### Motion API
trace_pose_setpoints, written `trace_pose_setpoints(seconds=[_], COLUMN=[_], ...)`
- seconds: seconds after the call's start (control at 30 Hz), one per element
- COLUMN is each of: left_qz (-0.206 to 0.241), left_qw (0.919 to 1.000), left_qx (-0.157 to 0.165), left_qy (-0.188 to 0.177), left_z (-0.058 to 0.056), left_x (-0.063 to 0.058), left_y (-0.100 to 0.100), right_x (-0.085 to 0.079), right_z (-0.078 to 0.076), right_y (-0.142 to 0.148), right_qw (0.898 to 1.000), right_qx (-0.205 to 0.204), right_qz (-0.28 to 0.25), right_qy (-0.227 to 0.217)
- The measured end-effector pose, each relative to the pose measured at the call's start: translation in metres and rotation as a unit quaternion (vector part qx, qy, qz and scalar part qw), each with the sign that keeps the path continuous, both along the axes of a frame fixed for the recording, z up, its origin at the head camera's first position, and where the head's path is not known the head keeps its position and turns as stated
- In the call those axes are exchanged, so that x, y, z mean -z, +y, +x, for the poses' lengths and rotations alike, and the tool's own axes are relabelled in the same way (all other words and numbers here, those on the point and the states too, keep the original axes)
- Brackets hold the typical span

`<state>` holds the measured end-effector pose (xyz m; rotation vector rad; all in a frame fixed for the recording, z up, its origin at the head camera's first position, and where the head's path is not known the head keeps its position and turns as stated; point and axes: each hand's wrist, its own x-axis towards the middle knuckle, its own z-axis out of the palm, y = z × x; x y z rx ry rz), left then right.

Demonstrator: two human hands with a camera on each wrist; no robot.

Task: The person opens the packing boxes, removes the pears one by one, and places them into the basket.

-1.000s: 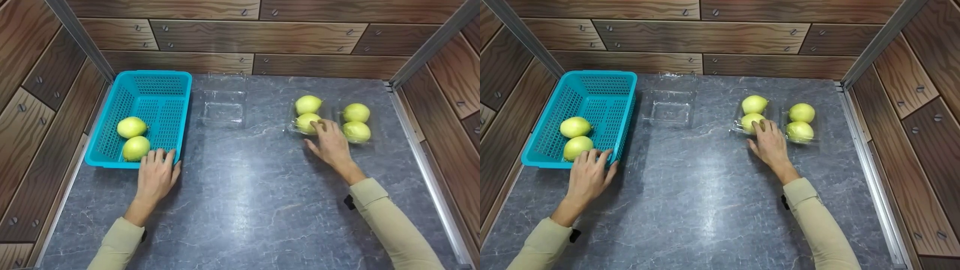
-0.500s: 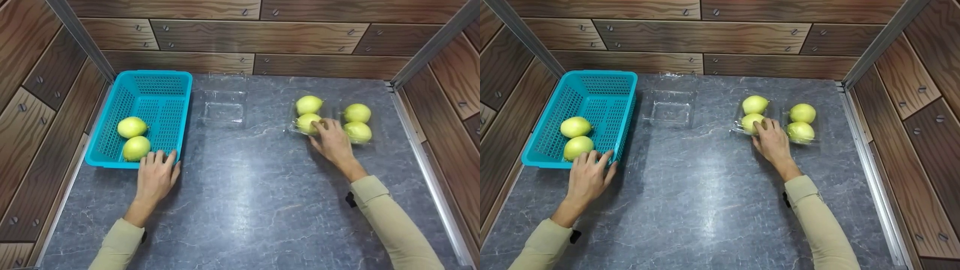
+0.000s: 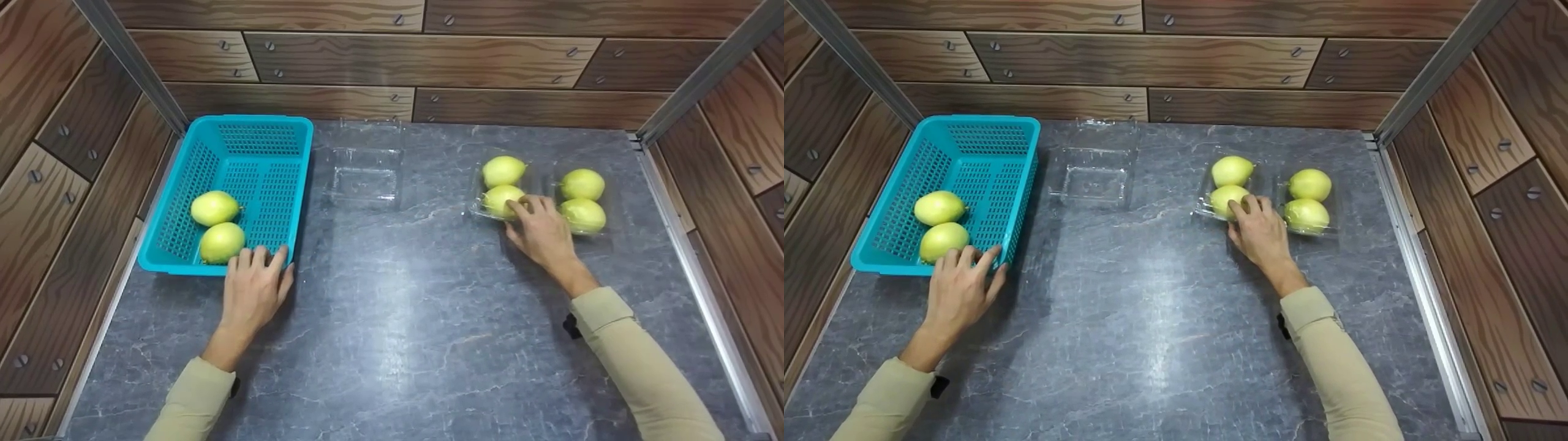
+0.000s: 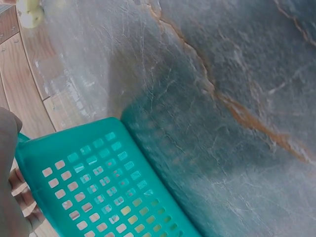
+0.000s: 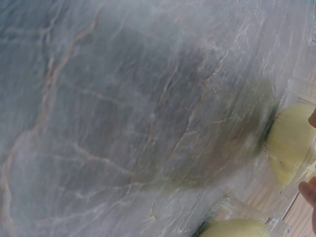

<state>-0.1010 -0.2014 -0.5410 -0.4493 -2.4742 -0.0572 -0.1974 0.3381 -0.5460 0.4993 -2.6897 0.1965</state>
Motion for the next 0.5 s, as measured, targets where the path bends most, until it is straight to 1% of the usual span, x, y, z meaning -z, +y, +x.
trace_pose_setpoints(seconds=[0.5], left_qz=[-0.003], left_qw=[1.0000], left_qx=[0.000], left_qy=[0.003], left_z=[-0.0006], left_x=[-0.0010], left_y=[-0.0001], right_x=[0.0063], right_z=[0.0070], right_y=[-0.0063], right_qw=[0.997], right_qx=[-0.051], right_qz=[-0.010], right_qy=[0.053])
